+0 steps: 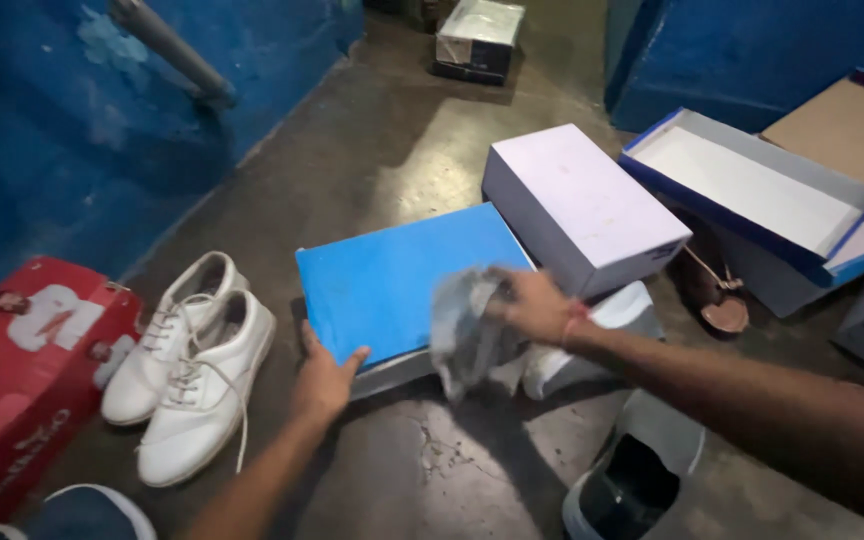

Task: Organize shoes and boxes on the floor, including cleaning boxes with a cloth.

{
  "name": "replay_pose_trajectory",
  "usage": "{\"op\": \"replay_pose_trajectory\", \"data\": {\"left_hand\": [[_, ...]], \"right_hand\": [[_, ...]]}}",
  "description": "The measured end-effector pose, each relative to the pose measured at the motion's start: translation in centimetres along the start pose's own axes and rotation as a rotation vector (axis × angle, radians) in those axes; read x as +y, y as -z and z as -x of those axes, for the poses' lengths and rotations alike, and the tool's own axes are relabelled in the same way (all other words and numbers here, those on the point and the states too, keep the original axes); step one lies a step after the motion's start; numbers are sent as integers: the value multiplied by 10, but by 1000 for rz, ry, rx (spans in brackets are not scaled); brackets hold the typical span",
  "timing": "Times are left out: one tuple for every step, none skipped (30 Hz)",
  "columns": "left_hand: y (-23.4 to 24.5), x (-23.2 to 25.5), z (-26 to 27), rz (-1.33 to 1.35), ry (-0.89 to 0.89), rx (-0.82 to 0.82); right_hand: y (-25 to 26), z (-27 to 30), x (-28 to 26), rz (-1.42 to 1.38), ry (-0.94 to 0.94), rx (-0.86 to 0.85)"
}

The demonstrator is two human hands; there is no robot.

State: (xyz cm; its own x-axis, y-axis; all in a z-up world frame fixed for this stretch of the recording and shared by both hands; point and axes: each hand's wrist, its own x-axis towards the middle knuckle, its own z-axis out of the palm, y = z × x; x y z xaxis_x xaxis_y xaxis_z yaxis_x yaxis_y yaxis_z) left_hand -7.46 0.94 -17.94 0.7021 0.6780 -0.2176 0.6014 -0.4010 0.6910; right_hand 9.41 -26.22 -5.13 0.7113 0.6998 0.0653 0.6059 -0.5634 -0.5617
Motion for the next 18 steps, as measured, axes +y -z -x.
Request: {"op": "replay_pose_trajectory", "data": {"left_hand": [[0,-1,2,0,0,10],[-1,-3,4,-27,-47,49],[-1,-5,6,-56,-92,86],[10,3,18,-57,-90,93],[20,12,28,-59,-182,95],[29,21,38,-62,-274,97],[40,31,45,-61,-273,103],[51,41,52,-185,-247,21],[62,49,59,-312,-215,-60],[65,49,56,-312,-212,-54],[67,48,55,-434,-228,-61],[69,48,54,-555,-243,-69],[67,44,50,-554,-240,-64],[64,42,46,-578,-264,-57],[62,39,43,-602,-288,-50],[62,39,42,-600,-283,-44],[62,39,42,-659,-297,-48],[62,39,42,-717,-311,-51]], "right_hand": [[-5,-14,31,-2,10,2],[-11,-30,63,75,5,141],[-17,-45,94,151,-1,279],[-22,-47,93,147,5,279],[-26,-50,93,247,-44,284],[-30,-53,94,347,-93,288],[-48,-53,99,347,-87,289],[-66,-55,105,403,-29,269],[-86,-56,110,457,28,248],[-89,-49,67,454,35,249],[-93,-40,24,550,36,174],[-96,-30,-18,645,37,98],[-112,-36,-24,646,43,99],[-127,-42,-30,661,223,32],[-142,-48,-37,674,405,-36],[-138,-52,-50,674,412,-36],[-136,-54,-62,523,533,-127],[-133,-56,-74,369,651,-216]]}}
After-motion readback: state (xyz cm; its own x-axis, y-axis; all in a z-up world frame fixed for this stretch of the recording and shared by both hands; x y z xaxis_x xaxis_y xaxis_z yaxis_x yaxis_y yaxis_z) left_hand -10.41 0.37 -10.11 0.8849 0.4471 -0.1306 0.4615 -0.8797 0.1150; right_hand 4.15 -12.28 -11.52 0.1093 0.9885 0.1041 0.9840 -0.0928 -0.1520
